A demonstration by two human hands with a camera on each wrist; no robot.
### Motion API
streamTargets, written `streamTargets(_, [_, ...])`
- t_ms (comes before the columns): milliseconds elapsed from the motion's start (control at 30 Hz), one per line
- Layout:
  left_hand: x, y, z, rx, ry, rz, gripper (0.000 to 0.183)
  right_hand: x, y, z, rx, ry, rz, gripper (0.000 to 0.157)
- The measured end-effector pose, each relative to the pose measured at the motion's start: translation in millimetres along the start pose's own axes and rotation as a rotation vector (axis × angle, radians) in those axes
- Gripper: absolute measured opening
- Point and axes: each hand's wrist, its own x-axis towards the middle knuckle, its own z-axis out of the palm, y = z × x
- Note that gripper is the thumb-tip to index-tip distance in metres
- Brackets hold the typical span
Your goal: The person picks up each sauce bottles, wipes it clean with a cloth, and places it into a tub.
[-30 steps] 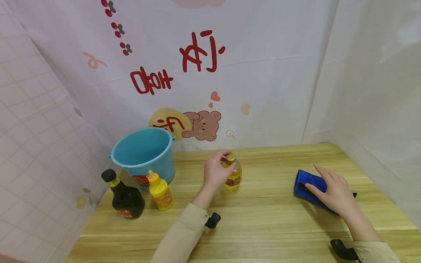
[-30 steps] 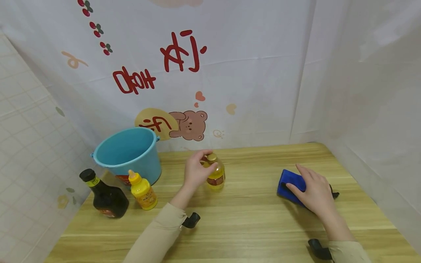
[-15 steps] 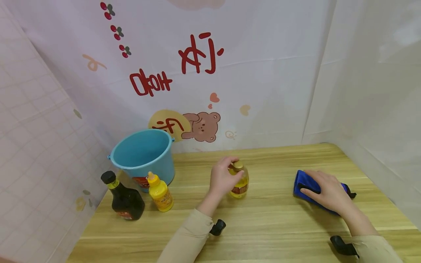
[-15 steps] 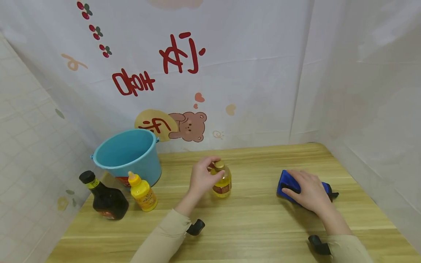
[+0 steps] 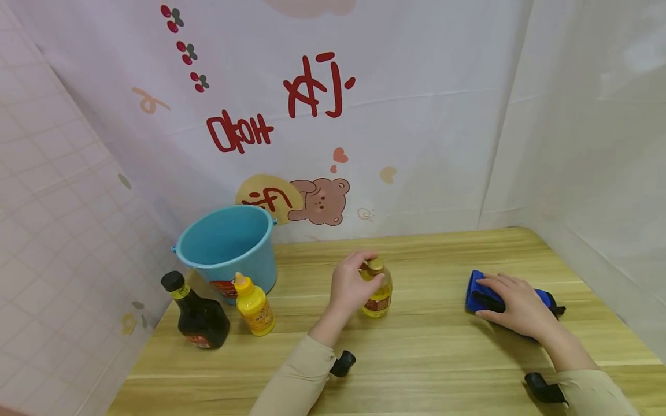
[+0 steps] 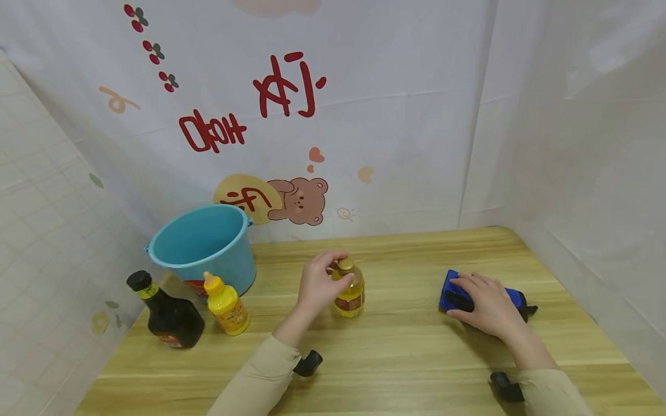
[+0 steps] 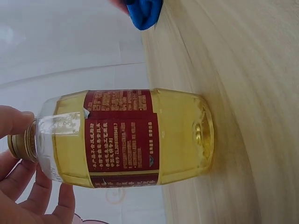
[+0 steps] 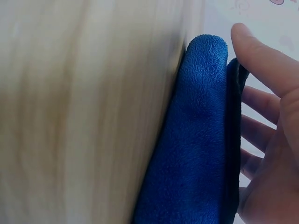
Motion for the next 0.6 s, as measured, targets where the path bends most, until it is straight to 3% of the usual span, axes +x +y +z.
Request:
streamTargets(367, [-1.1,-3.5,-1.2,-0.006,-0.034,-0.017,0.037,-0.1,7.9,1.1,-0.028,-0.111,0.04,0.076])
streamTargets(600, [-1.6,-3.9,-0.9,-0.012,-0.036,-0.017,0.037,1.8,10.0,1.5,0.016,-0.165,0.055,0.074])
